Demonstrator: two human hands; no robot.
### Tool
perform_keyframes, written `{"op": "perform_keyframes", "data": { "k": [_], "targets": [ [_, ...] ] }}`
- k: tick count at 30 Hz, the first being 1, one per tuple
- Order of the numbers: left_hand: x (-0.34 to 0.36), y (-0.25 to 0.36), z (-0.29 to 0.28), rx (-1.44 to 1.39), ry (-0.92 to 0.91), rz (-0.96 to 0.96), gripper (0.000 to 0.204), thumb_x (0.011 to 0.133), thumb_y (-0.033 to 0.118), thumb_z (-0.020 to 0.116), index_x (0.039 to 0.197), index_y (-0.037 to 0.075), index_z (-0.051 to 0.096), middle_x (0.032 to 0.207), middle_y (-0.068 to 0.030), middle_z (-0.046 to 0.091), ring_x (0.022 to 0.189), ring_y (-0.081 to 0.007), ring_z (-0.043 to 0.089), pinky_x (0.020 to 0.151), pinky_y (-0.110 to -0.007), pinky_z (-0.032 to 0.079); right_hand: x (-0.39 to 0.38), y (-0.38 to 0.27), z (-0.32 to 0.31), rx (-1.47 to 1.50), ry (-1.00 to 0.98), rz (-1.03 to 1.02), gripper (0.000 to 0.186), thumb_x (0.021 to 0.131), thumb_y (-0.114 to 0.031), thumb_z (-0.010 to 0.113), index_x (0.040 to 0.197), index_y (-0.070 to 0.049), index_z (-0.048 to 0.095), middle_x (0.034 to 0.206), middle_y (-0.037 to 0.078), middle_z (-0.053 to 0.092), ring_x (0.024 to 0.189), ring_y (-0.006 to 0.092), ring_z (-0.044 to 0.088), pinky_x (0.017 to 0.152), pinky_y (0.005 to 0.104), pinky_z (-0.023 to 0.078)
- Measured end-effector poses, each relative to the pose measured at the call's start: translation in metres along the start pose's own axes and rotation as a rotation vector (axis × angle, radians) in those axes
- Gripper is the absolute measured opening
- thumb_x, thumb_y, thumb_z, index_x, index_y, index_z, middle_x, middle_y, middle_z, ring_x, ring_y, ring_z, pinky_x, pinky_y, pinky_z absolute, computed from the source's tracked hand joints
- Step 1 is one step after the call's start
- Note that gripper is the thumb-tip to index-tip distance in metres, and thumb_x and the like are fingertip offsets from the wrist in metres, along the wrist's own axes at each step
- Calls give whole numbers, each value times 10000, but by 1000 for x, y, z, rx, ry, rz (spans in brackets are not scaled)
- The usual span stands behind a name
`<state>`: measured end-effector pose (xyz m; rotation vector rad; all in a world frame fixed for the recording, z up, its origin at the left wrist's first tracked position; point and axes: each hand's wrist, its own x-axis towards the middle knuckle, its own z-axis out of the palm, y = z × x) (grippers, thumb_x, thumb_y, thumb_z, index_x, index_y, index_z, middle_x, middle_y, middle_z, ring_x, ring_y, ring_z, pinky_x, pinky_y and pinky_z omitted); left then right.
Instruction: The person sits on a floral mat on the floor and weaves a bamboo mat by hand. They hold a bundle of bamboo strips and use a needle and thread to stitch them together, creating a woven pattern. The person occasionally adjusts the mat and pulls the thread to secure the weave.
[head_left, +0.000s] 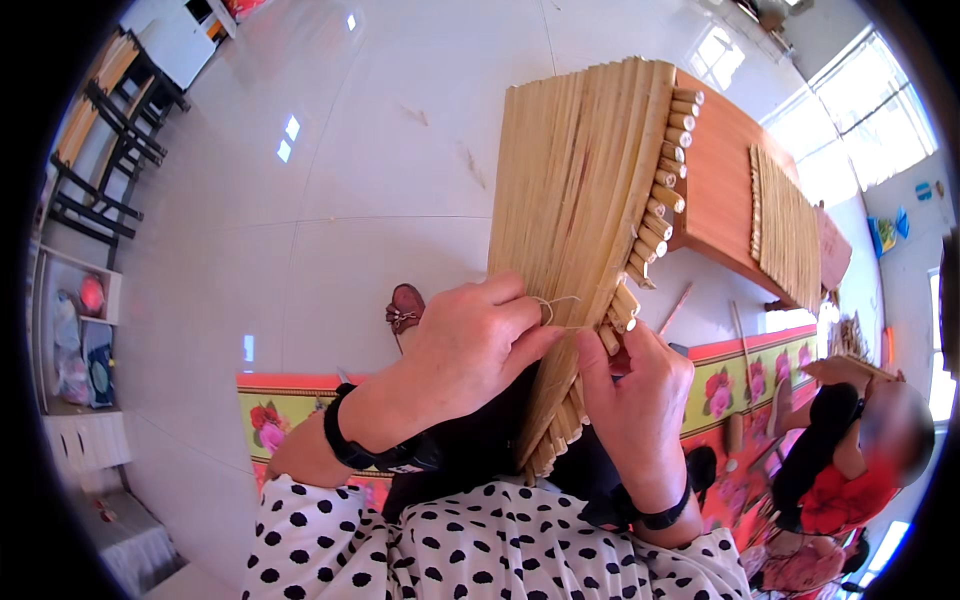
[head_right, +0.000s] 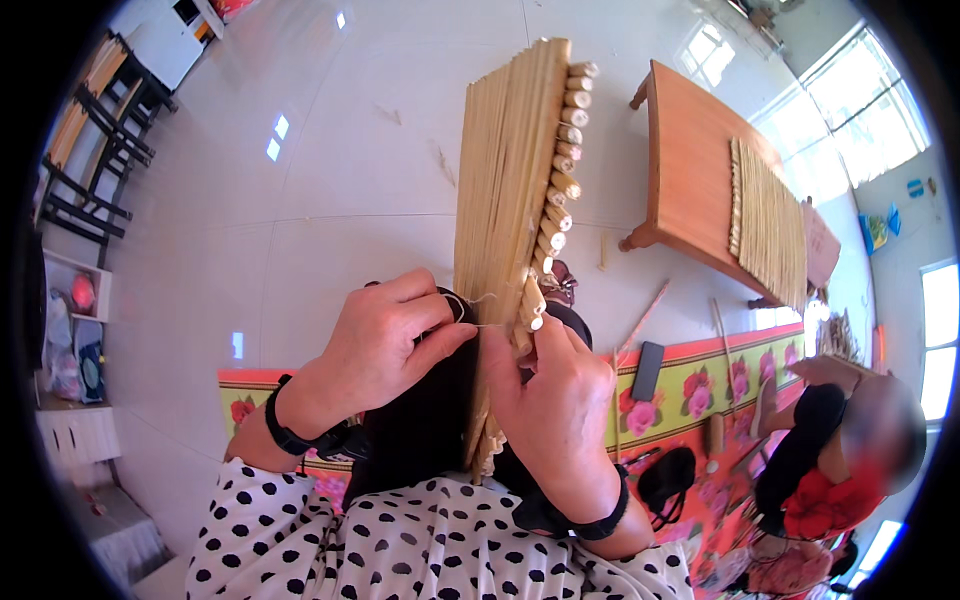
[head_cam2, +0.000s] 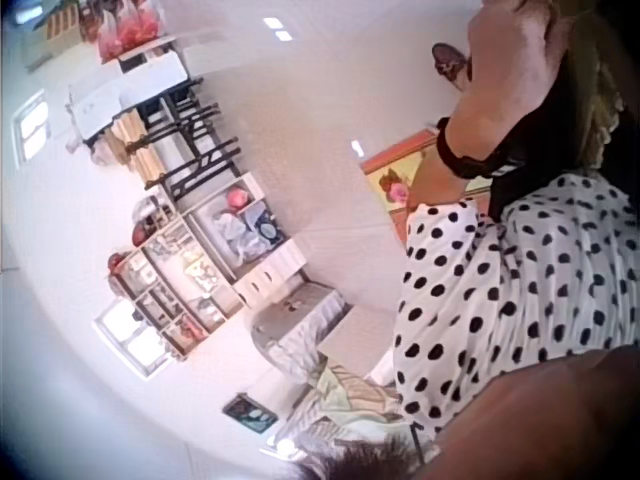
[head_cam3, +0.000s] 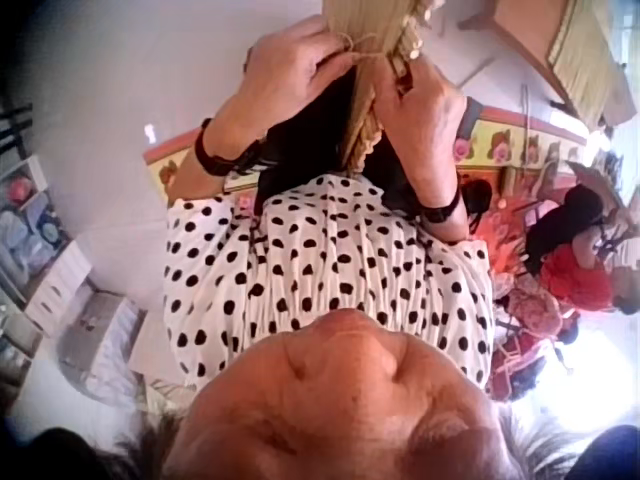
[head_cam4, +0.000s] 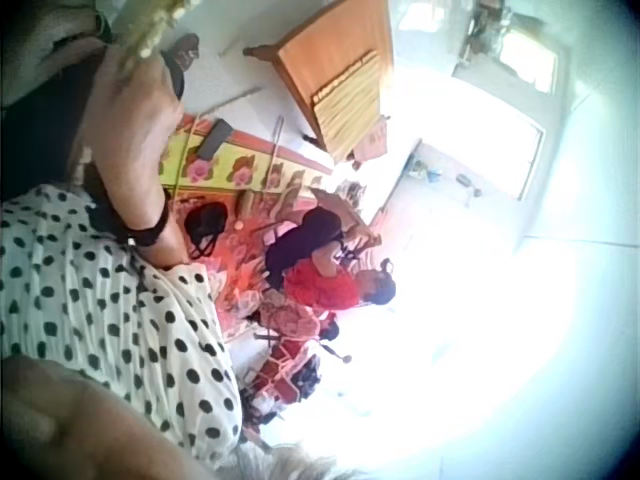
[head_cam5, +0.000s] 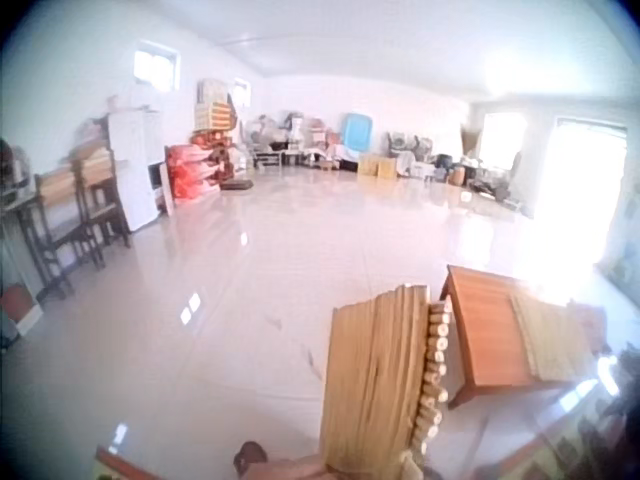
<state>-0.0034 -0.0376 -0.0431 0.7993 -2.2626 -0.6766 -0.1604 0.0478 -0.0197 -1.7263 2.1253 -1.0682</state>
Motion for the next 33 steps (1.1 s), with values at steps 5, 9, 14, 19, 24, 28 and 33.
{"op": "perform_keyframes", "data": {
  "k": [5,9,14,19,24,28,33],
  "targets": [
    [2,0,3,-114,30,43,298,786,154,741,609,42,529,633,-73,445,513,-254,483,456,-366,370,10,-5,3,-35,32,58,268,837,-178,705,723,14,556,598,174,561,513,346,584,463,388,433],
    [3,-7,6,-252,11,117,314,778,122,716,586,50,479,617,-66,413,501,-249,457,445,-366,346,14,-2,8,-75,5,-8,238,859,-148,670,729,18,559,569,184,533,503,348,577,451,392,422],
    [8,-14,13,-414,74,234,383,750,40,717,548,35,391,595,-73,353,452,-220,346,422,-363,243,13,-7,4,-66,-53,-4,215,888,-124,629,728,6,566,540,177,510,488,364,561,439,397,410],
    [7,-16,4,-354,15,142,327,797,65,707,585,30,460,623,-88,400,505,-256,423,454,-365,310,11,1,6,-76,-30,-3,202,899,-150,630,774,4,593,563,191,523,519,391,564,465,402,422],
    [-2,-27,-11,-540,-168,-284,180,940,135,599,1053,-4,611,867,-96,624,754,-209,619,677,-303,477,12,8,-2,-64,-77,57,270,926,-235,610,825,15,610,597,204,553,549,377,587,511,403,446],
    [-34,-59,-28,-929,-108,-543,386,984,196,538,1300,-24,516,1147,-110,635,1009,-188,631,872,-298,485,-3,20,-11,-3,-76,41,275,929,-241,625,899,33,642,634,178,609,549,287,632,543,347,482],
    [-80,-105,-39,-638,62,-889,302,942,174,583,1210,34,577,1180,-82,622,1045,-204,626,870,-311,481,-24,41,-30,24,-38,102,203,892,-149,672,978,35,669,747,163,689,629,195,685,604,270,516]
  ]
}}
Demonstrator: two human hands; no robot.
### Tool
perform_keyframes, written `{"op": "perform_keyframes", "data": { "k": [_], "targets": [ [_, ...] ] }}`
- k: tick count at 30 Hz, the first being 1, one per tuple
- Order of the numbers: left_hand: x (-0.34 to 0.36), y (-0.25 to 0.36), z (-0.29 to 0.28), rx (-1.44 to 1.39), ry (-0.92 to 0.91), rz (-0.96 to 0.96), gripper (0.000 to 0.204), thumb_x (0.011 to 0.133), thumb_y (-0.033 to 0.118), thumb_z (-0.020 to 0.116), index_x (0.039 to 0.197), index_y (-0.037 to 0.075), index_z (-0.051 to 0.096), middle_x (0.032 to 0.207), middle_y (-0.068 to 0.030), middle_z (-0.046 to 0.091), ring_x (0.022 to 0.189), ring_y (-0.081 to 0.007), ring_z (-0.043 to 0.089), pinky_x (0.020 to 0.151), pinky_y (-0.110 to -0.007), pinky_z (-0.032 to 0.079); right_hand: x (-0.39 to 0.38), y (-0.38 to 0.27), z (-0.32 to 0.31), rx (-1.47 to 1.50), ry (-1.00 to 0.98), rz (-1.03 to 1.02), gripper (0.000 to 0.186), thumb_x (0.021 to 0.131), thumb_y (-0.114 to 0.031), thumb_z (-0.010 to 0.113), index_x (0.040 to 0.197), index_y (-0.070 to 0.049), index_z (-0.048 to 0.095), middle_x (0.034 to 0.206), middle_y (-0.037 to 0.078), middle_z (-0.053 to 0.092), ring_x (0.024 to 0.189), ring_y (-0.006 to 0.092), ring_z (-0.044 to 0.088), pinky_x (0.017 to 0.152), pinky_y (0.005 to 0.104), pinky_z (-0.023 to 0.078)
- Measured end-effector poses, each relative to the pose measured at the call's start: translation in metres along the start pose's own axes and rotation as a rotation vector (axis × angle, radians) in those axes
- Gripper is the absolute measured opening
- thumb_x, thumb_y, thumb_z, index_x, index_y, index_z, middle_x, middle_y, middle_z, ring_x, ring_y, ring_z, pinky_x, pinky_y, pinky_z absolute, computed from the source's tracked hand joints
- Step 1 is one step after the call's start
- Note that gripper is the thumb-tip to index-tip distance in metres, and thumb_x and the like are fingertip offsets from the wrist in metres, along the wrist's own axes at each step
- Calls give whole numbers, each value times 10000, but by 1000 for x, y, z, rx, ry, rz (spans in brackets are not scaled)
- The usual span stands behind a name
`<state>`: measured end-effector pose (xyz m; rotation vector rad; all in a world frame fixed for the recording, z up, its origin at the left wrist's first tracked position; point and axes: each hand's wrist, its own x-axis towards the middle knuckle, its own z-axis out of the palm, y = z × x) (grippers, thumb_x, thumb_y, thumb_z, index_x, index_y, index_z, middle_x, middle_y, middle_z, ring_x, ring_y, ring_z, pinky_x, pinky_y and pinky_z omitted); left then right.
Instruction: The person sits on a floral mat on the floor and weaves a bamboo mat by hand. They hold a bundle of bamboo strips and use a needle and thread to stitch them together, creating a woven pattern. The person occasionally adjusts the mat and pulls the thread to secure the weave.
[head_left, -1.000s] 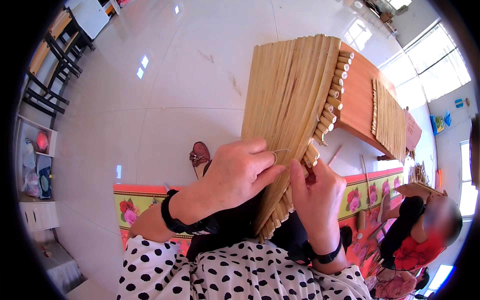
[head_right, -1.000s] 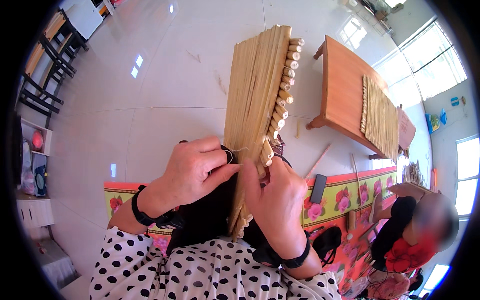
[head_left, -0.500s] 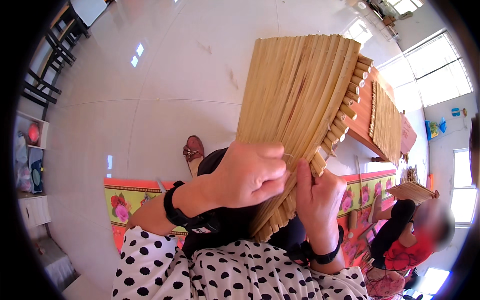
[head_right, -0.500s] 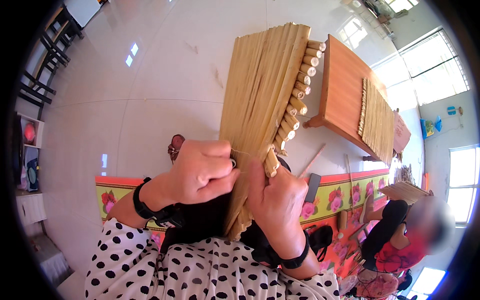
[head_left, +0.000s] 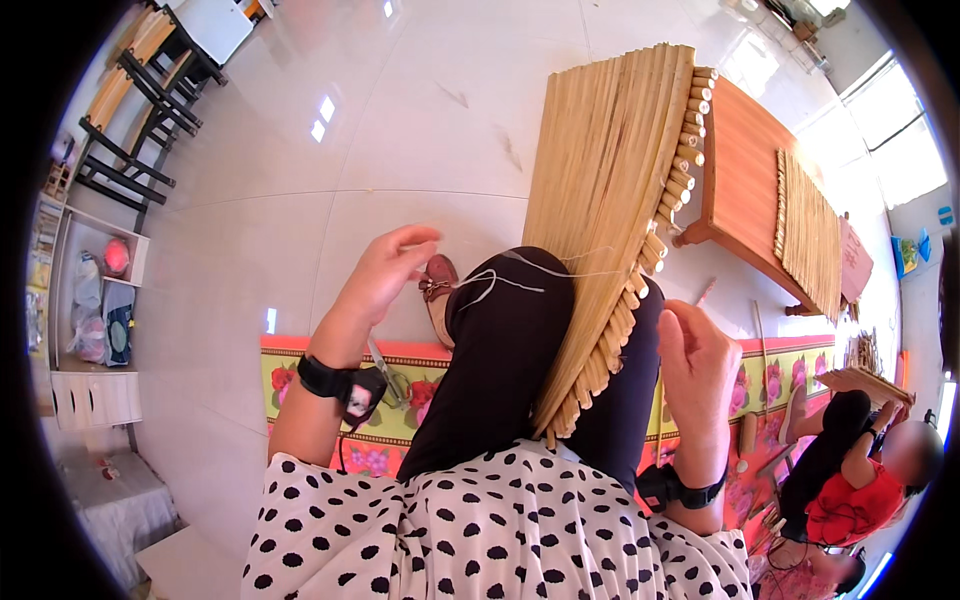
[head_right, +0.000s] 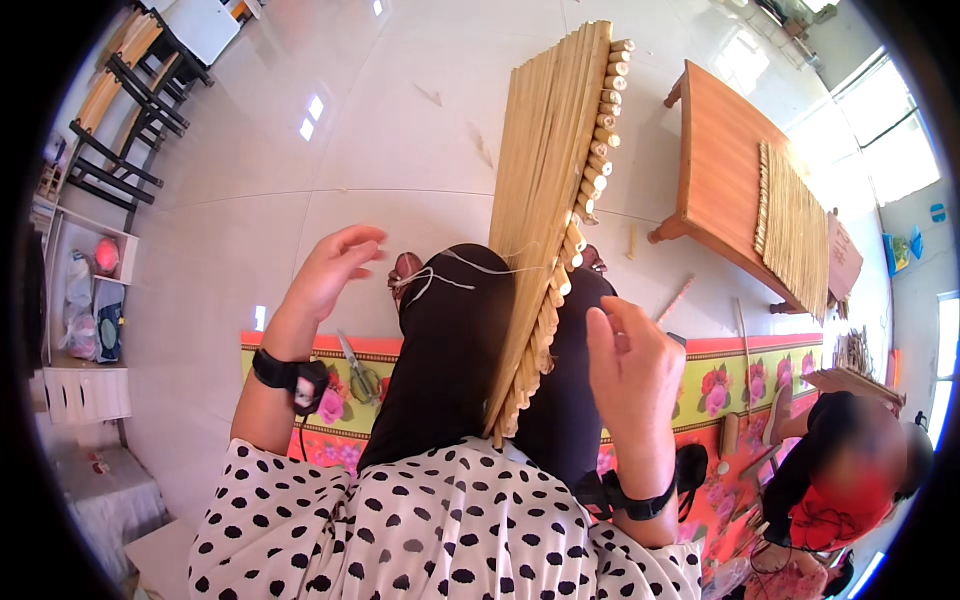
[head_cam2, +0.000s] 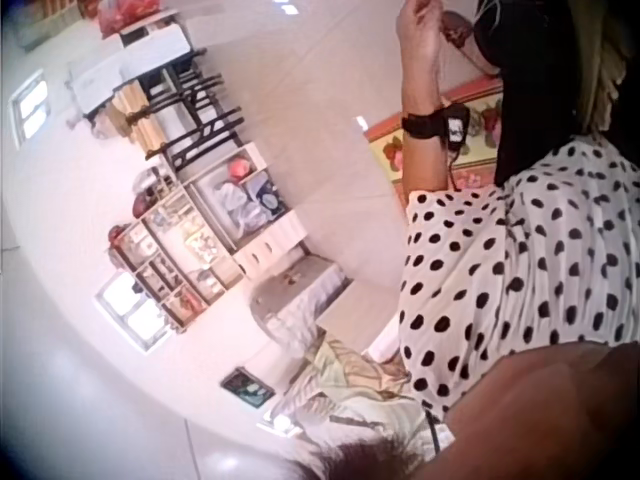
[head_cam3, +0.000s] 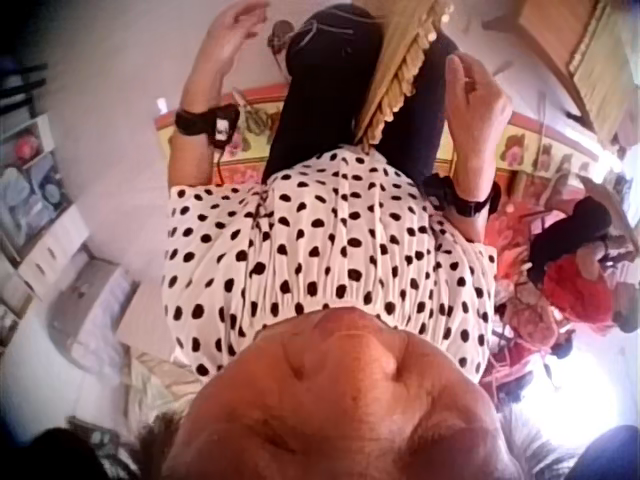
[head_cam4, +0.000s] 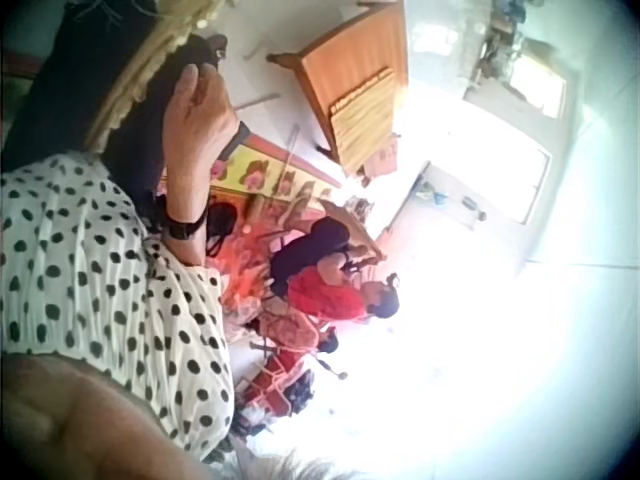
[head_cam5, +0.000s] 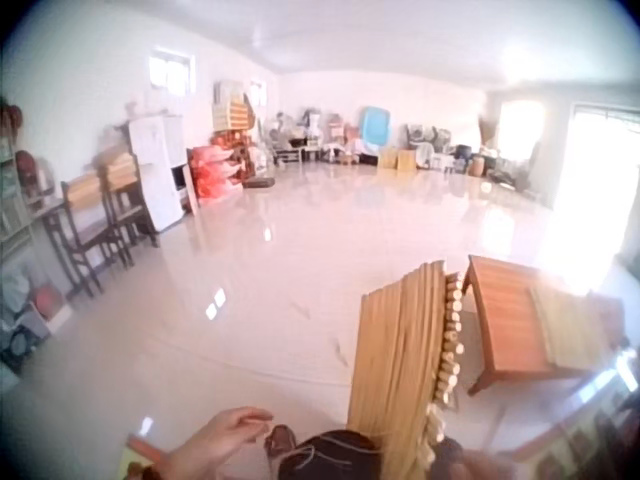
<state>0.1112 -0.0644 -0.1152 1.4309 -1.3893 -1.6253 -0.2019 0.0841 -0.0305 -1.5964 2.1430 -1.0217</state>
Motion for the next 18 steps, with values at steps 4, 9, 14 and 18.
{"op": "perform_keyframes", "data": {
  "k": [4,9,14,18],
  "targets": [
    [-19,-25,-3,906,441,545,252,837,67,678,1082,50,619,1083,-73,630,963,-188,627,781,-294,498,-16,16,-13,-23,15,55,165,887,-109,659,967,35,672,700,134,667,612,142,652,579,251,492],
    [-36,-19,31,456,2,529,164,789,15,703,938,35,638,964,-75,619,831,-202,620,681,-297,505,-27,25,-19,-5,32,41,146,889,-95,655,958,32,675,663,94,637,585,104,599,550,237,460],
    [-30,-29,46,439,8,501,128,794,-7,684,879,-4,588,840,-98,592,744,-221,604,677,-325,493,-31,14,-13,70,45,-34,134,875,-77,669,958,28,681,690,100,649,619,126,640,573,244,482],
    [-32,-27,40,364,-13,380,110,811,7,667,871,6,575,787,-92,580,695,-214,589,660,-299,486,-33,4,-17,96,39,-176,122,827,2,663,944,29,685,750,113,692,633,152,666,607,256,518]
  ]
}}
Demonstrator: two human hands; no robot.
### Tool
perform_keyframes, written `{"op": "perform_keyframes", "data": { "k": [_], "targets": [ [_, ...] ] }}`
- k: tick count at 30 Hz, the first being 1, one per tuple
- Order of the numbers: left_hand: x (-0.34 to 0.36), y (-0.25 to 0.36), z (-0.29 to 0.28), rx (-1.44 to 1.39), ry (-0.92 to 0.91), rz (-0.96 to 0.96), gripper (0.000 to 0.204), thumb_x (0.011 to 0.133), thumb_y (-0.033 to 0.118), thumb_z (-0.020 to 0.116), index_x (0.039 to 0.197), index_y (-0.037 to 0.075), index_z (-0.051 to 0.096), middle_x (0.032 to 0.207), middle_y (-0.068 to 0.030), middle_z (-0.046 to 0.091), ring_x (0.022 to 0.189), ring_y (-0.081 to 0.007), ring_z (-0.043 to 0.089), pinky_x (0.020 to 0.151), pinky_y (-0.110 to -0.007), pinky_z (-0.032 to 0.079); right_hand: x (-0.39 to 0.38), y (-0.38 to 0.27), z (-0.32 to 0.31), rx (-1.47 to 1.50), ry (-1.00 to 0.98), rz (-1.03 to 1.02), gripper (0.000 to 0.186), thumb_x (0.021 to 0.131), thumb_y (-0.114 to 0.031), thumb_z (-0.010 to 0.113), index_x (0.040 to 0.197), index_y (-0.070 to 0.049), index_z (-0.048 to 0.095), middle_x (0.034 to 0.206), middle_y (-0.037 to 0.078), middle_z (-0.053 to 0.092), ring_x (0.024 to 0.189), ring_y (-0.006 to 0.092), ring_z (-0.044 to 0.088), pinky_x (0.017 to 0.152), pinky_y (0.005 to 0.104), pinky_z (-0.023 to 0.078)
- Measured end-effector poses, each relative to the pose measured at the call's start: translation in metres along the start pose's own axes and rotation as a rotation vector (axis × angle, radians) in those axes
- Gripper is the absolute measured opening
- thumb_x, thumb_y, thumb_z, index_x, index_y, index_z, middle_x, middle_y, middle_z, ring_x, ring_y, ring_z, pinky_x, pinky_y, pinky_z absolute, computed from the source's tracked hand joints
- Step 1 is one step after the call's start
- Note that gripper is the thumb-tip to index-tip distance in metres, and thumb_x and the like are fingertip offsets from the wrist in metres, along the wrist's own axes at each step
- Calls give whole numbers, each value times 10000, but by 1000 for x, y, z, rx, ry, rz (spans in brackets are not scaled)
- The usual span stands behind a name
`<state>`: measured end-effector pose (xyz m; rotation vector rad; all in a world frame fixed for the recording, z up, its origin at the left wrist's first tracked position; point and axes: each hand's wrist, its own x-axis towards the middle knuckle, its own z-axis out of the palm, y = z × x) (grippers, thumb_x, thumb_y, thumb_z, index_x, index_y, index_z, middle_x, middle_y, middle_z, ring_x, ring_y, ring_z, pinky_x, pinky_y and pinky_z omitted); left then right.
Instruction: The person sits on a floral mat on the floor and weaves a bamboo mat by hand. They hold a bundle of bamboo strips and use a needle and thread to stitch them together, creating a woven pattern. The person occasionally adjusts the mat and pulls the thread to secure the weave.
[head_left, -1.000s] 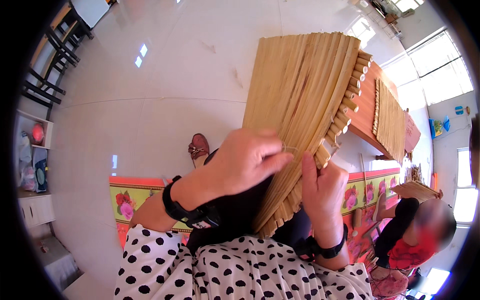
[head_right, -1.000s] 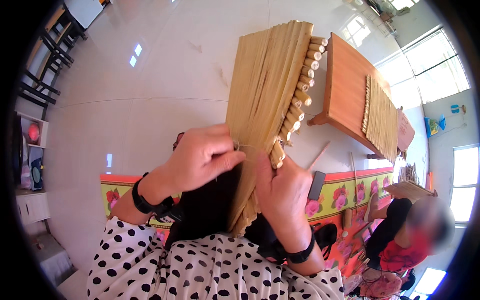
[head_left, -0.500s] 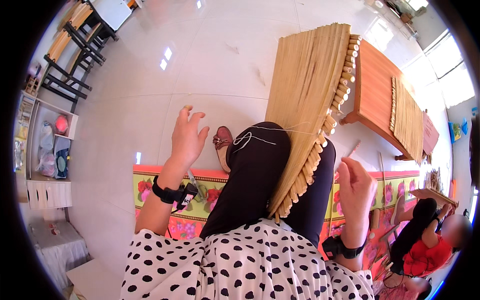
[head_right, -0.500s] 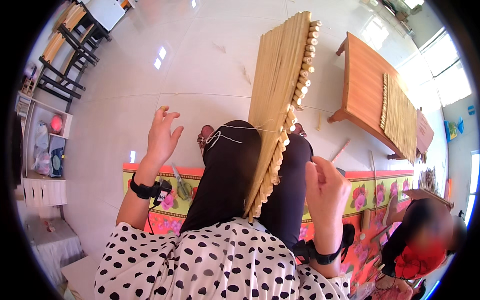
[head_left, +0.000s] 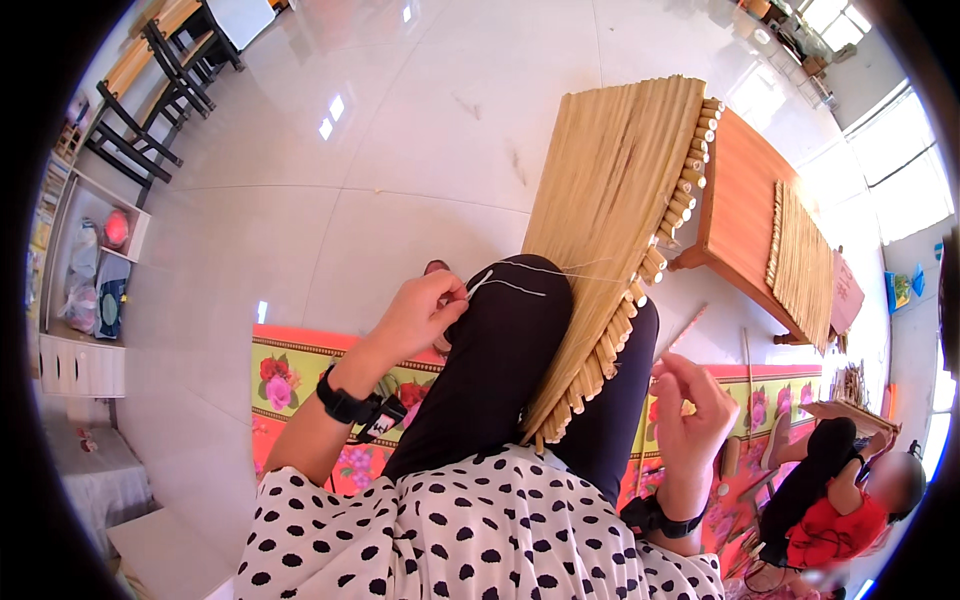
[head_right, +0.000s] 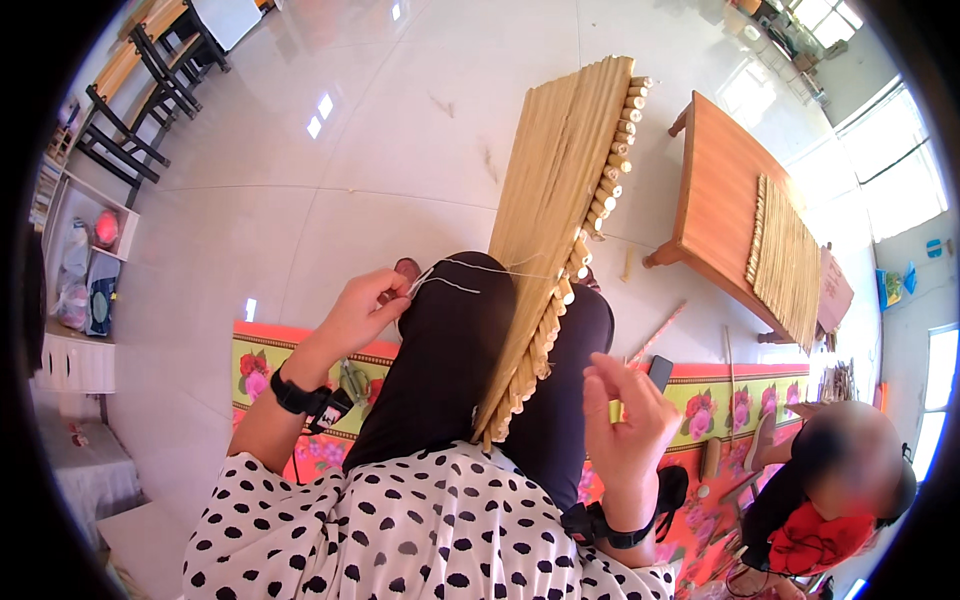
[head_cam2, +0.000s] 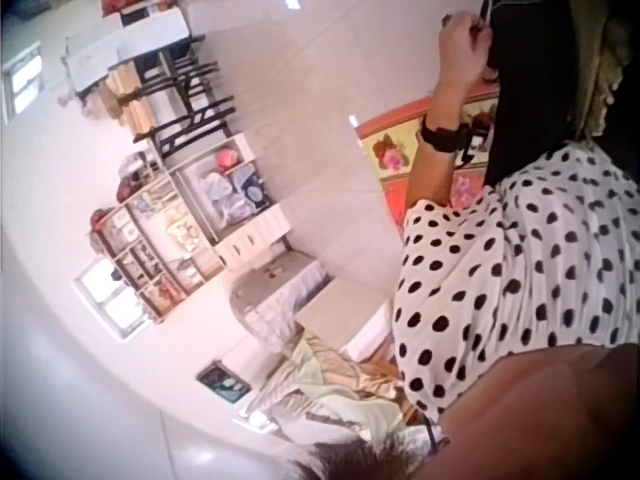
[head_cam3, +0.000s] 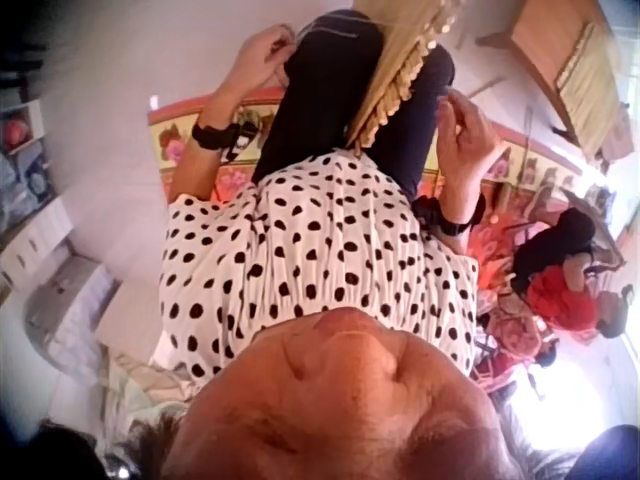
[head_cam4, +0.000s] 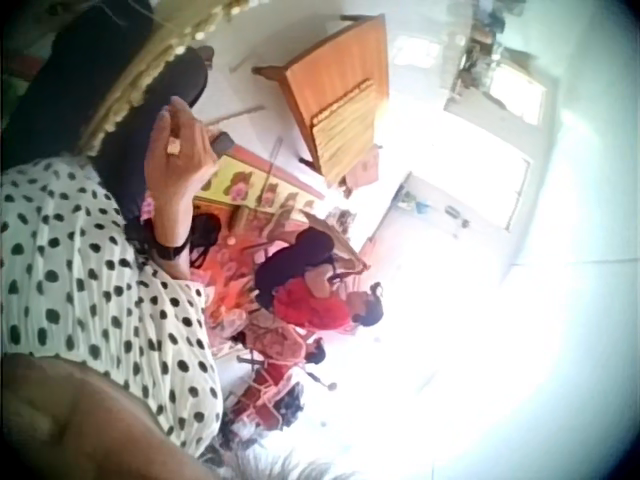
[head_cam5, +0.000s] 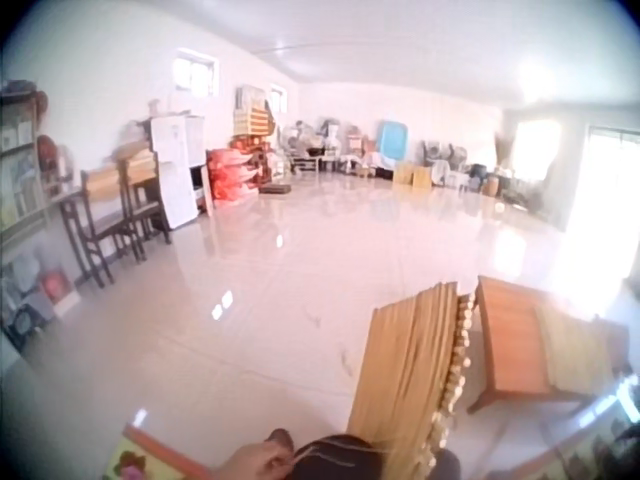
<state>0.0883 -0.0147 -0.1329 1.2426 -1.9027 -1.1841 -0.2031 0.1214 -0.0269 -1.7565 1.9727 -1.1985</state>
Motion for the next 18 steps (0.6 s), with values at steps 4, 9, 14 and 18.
{"op": "perform_keyframes", "data": {
  "k": [4,9,14,18],
  "targets": [
    [-15,49,4,189,135,348,103,790,16,680,837,42,593,711,-66,568,667,-242,590,630,-312,474,8,-20,-3,238,-334,-250,390,754,67,673,1136,17,619,1013,161,688,695,171,687,671,295,551],
    [-29,112,8,236,34,741,176,685,65,773,783,93,630,720,-5,533,630,-179,548,608,-318,415,9,-36,23,473,-593,-208,517,751,93,687,1246,22,557,1012,126,662,736,162,674,680,288,556],
    [-30,121,-2,160,63,767,181,674,99,771,784,102,628,740,19,510,633,-134,528,616,-290,387,14,-30,20,443,-631,-212,483,760,69,723,1219,19,583,1013,128,653,724,143,663,661,266,557],
    [-34,125,1,203,62,815,220,625,115,828,785,110,678,728,23,517,604,-127,516,616,-299,388,10,-46,33,559,-559,-86,392,785,21,745,1159,11,629,826,84,682,678,128,666,655,254,555]
  ]
}}
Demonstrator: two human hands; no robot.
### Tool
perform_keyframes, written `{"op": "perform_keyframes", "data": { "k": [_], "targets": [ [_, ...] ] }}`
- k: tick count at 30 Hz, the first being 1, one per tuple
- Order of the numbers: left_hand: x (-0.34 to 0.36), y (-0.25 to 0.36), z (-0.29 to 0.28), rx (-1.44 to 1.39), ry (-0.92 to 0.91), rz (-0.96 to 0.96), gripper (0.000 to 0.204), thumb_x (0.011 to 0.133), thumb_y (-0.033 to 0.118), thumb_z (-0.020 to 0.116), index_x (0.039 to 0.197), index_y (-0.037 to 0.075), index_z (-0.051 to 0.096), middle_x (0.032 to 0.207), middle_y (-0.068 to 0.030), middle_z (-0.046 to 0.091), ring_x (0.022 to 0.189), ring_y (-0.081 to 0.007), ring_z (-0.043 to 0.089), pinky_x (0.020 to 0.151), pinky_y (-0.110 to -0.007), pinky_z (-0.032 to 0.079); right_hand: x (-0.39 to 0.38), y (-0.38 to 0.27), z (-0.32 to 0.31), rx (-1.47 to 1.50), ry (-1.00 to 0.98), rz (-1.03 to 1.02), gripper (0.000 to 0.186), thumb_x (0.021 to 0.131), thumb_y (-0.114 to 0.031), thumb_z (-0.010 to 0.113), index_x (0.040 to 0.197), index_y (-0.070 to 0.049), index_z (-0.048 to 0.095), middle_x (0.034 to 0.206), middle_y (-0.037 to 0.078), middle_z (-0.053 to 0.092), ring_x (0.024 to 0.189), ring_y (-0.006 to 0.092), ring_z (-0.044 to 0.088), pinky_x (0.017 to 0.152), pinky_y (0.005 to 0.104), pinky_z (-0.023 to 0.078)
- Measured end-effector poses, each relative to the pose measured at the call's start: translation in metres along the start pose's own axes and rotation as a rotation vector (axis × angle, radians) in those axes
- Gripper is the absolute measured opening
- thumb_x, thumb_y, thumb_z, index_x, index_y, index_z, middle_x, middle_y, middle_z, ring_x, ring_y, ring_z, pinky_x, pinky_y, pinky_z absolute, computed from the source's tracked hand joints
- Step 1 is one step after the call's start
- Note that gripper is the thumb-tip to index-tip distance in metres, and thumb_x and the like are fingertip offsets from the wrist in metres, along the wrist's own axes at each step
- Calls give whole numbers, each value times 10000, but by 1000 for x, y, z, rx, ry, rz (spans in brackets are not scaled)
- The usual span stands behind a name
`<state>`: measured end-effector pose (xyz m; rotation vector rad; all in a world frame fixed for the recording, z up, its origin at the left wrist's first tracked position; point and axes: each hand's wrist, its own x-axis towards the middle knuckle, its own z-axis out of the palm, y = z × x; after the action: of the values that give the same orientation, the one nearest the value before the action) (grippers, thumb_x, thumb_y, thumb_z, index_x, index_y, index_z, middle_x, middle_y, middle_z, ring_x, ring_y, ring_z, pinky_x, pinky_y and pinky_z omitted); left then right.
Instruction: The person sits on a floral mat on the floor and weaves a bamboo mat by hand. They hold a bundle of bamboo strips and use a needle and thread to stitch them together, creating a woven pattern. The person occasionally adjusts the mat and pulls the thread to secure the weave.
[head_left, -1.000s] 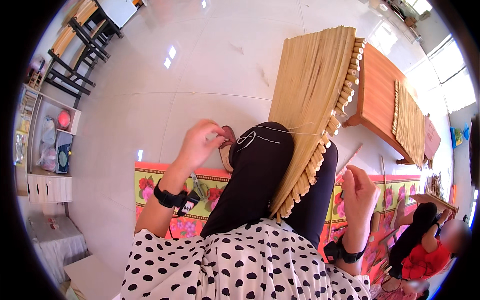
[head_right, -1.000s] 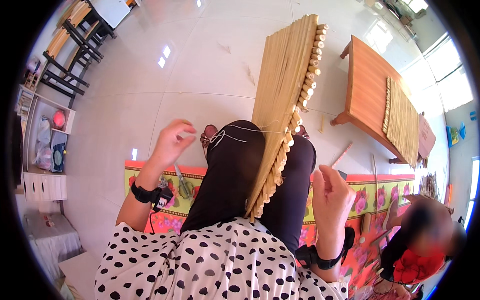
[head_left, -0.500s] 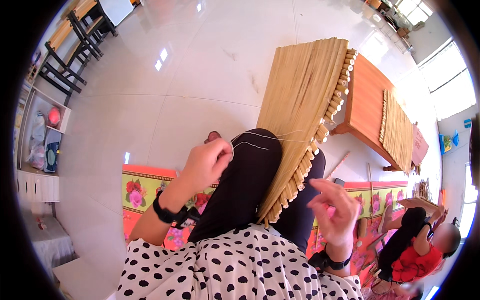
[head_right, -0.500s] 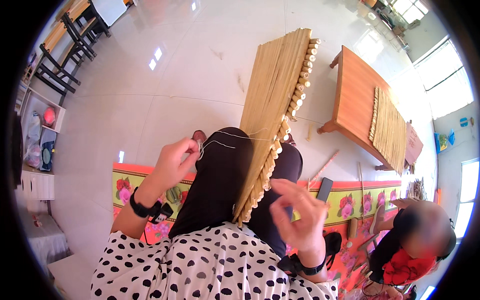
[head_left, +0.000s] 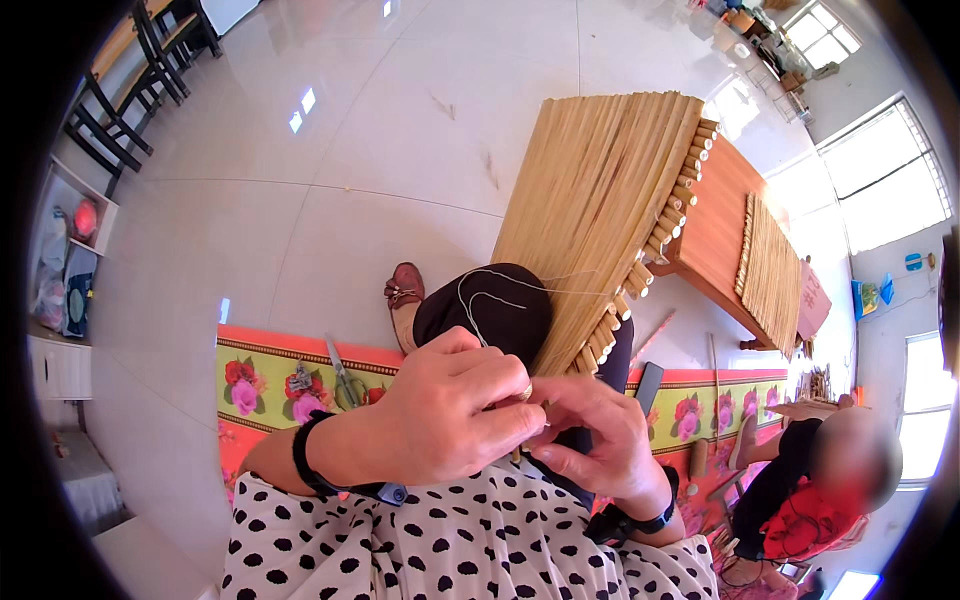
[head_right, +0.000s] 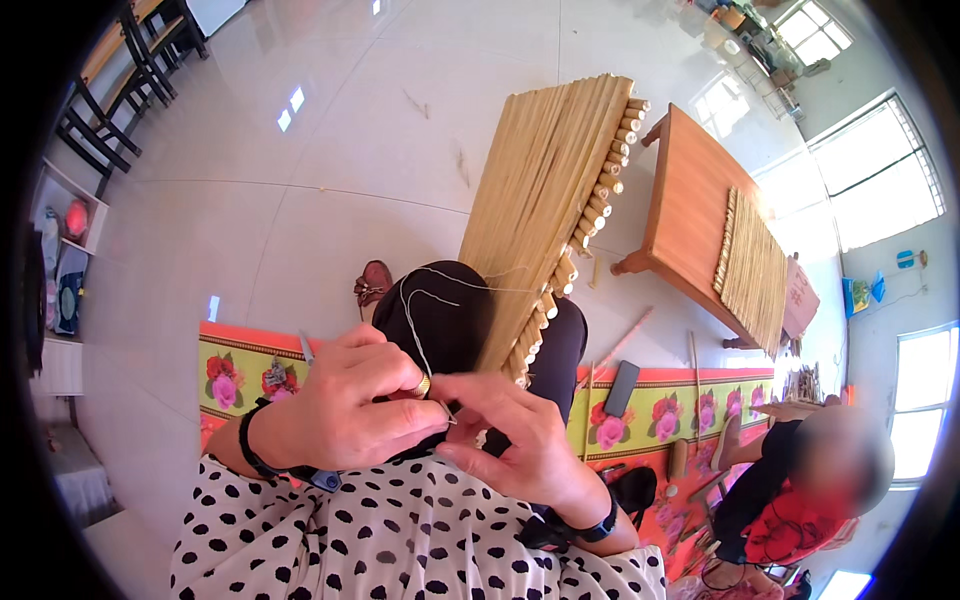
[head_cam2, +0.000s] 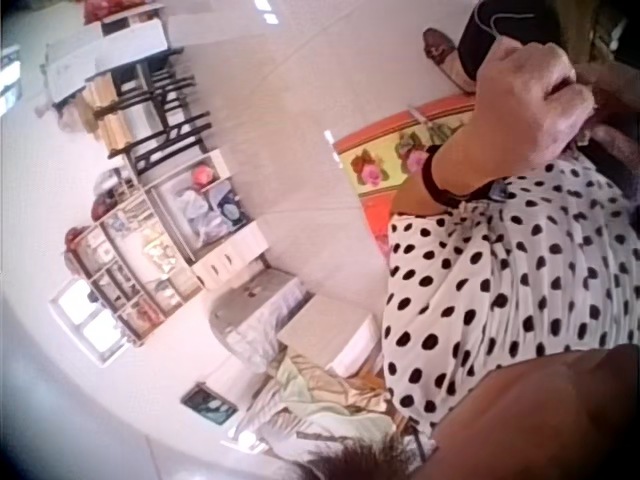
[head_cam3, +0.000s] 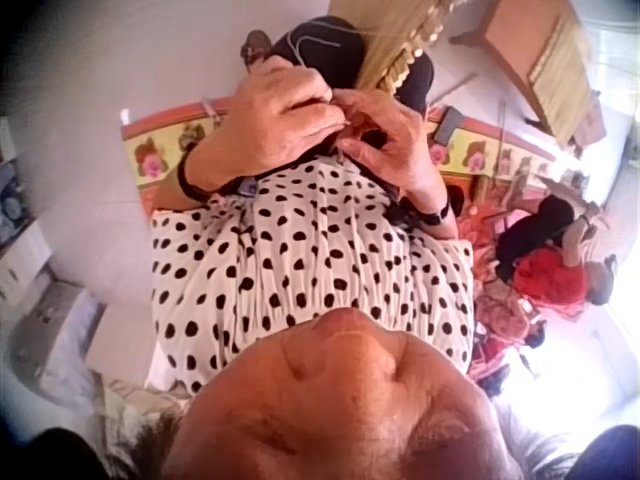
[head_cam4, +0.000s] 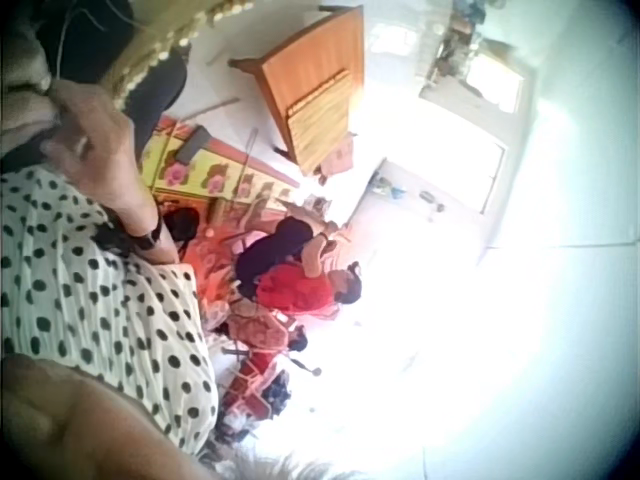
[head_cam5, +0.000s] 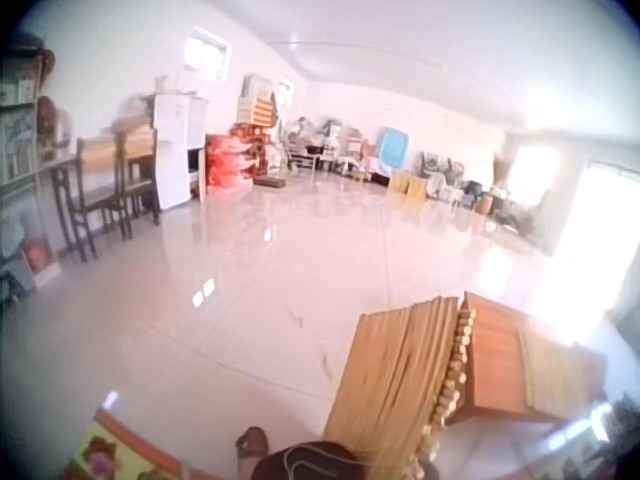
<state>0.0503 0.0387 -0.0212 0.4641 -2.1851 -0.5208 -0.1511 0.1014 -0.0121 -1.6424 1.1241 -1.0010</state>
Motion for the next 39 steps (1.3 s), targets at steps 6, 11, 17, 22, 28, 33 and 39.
{"op": "perform_keyframes", "data": {
  "k": [6,11,17,22,28,33,39],
  "targets": [
    [3,-5,-7,-68,56,-16,240,615,85,835,792,128,680,728,26,518,607,-118,500,600,-289,374,-1,-3,-11,16,-87,112,118,832,21,701,949,5,706,746,87,684,636,138,669,573,243,508],
    [1,-16,0,-441,10,-154,198,675,75,819,794,98,663,764,-14,556,658,-161,561,628,-294,426,-2,-6,-14,14,-102,135,104,827,16,707,929,-4,712,723,77,680,611,133,649,556,254,487],
    [-6,-26,24,-1151,85,-343,126,849,47,720,889,33,601,915,-134,668,745,-193,645,611,-326,513,3,-6,-12,-188,-17,-45,140,808,41,700,937,-13,712,870,112,691,734,173,664,614,269,510],
    [-2,-45,-6,-1375,299,-347,71,953,38,556,983,17,496,876,-156,654,661,-147,614,622,-281,521,-12,13,-20,-375,564,11,297,804,78,652,1086,-15,672,1061,120,623,840,153,631,689,241,532],
    [4,-59,-19,-740,342,-355,69,920,50,628,940,33,564,720,-47,605,557,-96,570,505,-231,454,-9,42,-18,-307,596,148,445,793,78,625,1230,1,589,1187,110,541,869,119,574,598,211,516],
    [22,-68,8,-120,-118,-203,120,872,123,671,899,94,557,632,-34,598,526,-232,591,470,-321,433,2,55,-7,-375,532,248,576,738,-20,711,1282,22,526,1161,110,536,801,129,541,545,218,453],
    [28,-79,31,-57,-128,-150,150,799,71,720,878,90,594,667,-26,617,540,-228,590,466,-343,431,3,65,-2,-400,529,234,542,724,-44,729,1220,54,533,1113,159,564,899,233,598,699,296,500]
  ]
}}
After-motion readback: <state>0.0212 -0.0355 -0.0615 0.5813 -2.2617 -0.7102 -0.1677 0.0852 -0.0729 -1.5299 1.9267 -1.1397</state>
